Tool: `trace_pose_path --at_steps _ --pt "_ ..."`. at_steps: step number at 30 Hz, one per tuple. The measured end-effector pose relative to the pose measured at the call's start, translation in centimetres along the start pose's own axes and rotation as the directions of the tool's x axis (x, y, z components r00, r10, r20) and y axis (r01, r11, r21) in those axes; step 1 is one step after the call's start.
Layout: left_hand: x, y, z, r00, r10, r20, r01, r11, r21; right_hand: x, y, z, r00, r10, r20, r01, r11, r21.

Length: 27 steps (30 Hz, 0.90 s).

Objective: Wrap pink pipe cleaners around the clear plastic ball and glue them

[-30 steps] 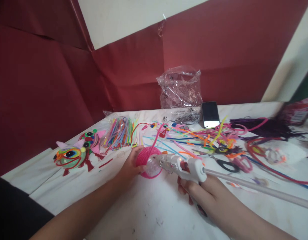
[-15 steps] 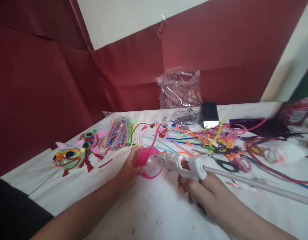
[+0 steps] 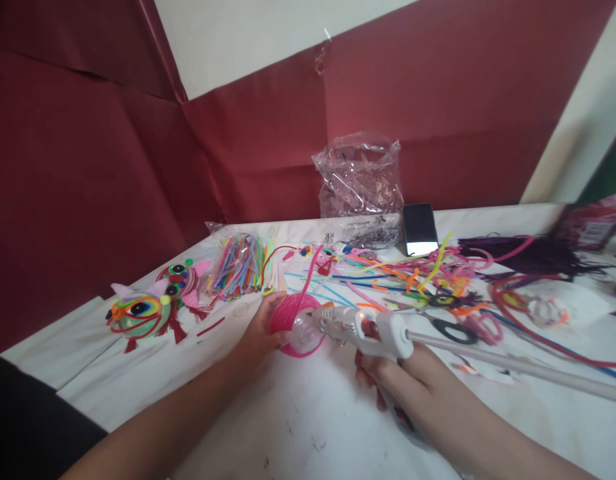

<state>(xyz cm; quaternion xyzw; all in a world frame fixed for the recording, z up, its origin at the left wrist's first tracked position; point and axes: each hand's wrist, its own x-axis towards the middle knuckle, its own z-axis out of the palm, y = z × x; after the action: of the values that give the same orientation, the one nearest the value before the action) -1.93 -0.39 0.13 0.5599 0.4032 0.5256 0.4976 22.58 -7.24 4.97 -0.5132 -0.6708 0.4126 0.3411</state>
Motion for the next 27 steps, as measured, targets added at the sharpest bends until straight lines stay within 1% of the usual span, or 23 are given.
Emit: trace_pose_path --at_steps 6,9,13,16,24,27 --pt "-0.09 0.03 0.02 1.0 0.002 0.012 -0.002 1.0 0.008 -0.07 -0.22 -0.01 0.999 0.012 -0.037 -0.013 1.0 -0.004" --pt "-0.11 -0.12 -0.07 1.0 0.002 0.012 -0.002 1.0 0.008 0.03 -0.1 0.02 1.0 0.019 -0.005 -0.019 1.0 -0.025" --pt "-0.11 -0.17 -0.07 1.0 0.008 0.021 -0.008 1.0 -0.002 0.11 -0.08 -0.02 0.999 0.022 -0.024 -0.023 0.999 -0.039" --pt "-0.08 -0.13 -0.03 1.0 0.0 0.027 0.0 1.0 -0.008 0.14 -0.03 -0.21 1.0 0.031 0.0 -0.031 0.999 -0.028" --pt "-0.05 0.1 -0.03 1.0 0.004 0.012 -0.004 1.0 0.028 0.26 0.52 -0.13 1.0 0.018 0.023 -0.018 1.0 0.006" --pt "-0.1 0.26 0.09 1.0 0.01 0.019 -0.01 1.0 0.017 0.08 0.4 -0.09 1.0 -0.022 0.008 0.022 0.999 -0.025"
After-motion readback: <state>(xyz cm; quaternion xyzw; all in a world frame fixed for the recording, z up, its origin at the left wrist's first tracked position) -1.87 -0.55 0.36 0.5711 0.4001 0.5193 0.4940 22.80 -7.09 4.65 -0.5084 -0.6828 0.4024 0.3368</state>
